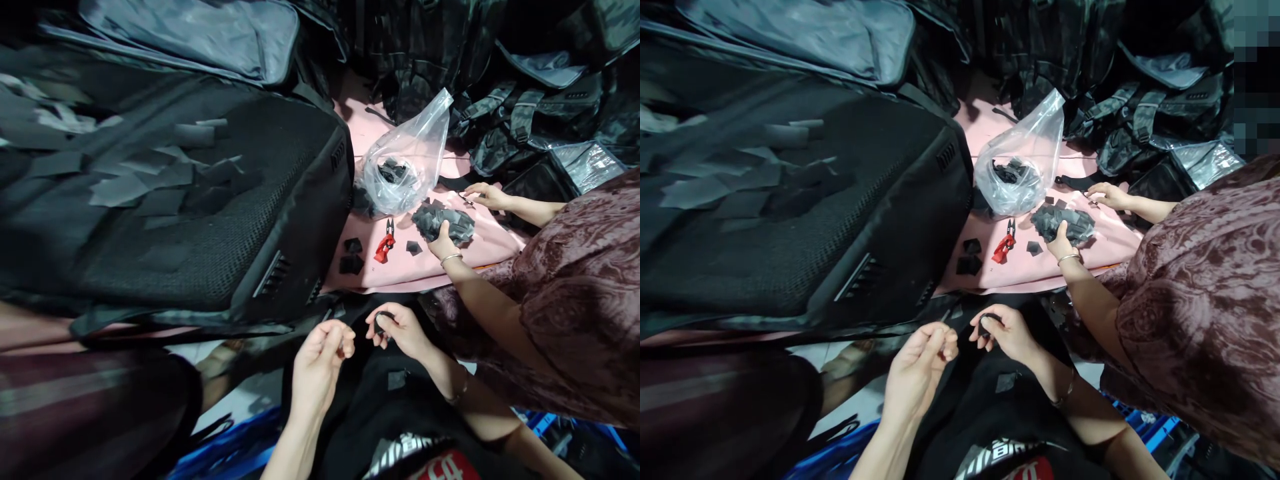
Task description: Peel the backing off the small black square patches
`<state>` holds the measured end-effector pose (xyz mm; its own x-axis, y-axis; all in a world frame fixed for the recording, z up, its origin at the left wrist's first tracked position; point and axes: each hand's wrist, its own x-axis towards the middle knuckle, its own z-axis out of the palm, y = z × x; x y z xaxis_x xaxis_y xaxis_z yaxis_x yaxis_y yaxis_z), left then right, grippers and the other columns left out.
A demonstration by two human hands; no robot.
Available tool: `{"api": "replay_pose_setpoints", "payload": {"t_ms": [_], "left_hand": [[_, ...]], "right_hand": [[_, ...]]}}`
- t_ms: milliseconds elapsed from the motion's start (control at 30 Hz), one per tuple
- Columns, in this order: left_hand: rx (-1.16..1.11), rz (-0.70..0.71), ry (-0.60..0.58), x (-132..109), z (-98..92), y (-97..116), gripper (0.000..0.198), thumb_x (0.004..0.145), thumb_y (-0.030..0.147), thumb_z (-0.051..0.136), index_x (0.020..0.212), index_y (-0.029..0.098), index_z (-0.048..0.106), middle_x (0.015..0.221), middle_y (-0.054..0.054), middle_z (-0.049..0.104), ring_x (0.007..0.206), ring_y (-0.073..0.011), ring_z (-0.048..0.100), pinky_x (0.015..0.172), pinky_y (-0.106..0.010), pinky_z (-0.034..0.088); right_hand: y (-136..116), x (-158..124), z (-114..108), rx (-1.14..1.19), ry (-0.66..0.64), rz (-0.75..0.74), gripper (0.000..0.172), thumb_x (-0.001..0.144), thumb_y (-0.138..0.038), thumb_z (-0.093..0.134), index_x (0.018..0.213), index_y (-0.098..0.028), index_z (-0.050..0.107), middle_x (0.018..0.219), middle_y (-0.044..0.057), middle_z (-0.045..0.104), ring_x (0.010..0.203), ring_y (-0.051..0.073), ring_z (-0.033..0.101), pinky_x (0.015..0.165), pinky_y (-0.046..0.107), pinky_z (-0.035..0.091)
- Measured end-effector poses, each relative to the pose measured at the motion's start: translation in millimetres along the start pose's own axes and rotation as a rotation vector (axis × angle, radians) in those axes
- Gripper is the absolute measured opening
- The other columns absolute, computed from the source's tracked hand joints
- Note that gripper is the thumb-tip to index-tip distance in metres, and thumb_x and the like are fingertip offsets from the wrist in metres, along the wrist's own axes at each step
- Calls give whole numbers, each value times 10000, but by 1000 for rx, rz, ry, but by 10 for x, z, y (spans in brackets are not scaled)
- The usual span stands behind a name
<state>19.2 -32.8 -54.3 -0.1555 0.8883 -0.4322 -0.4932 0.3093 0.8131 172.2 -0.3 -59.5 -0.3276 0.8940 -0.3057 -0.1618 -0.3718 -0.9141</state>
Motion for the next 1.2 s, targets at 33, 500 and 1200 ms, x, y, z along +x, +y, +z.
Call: {"api": "replay_pose_setpoints", "payload": {"t_ms": [33,500,1200], "left_hand": [[-3,-10,-3,-25,0,1,263,687,356,739,805,149,629,641,2,564,531,-87,452,510,-223,371],[122,-13,16,-86,75,-62,320,682,424,717,778,119,697,591,2,478,558,-100,371,515,-239,317],[346,27,55,188,113,-180,471,561,592,737,704,150,658,598,11,505,551,-118,397,506,-238,329]], "right_hand": [[0,-2,10,-16,9,-5,300,816,-428,550,813,-129,580,626,16,595,470,67,516,416,163,365],[92,39,53,-279,124,-107,499,809,-482,554,450,-149,459,410,-27,398,383,45,342,394,188,245],[-293,683,-748,-411,551,-1,320,711,-391,669,572,-176,478,462,-56,388,436,76,369,419,198,264]]}}
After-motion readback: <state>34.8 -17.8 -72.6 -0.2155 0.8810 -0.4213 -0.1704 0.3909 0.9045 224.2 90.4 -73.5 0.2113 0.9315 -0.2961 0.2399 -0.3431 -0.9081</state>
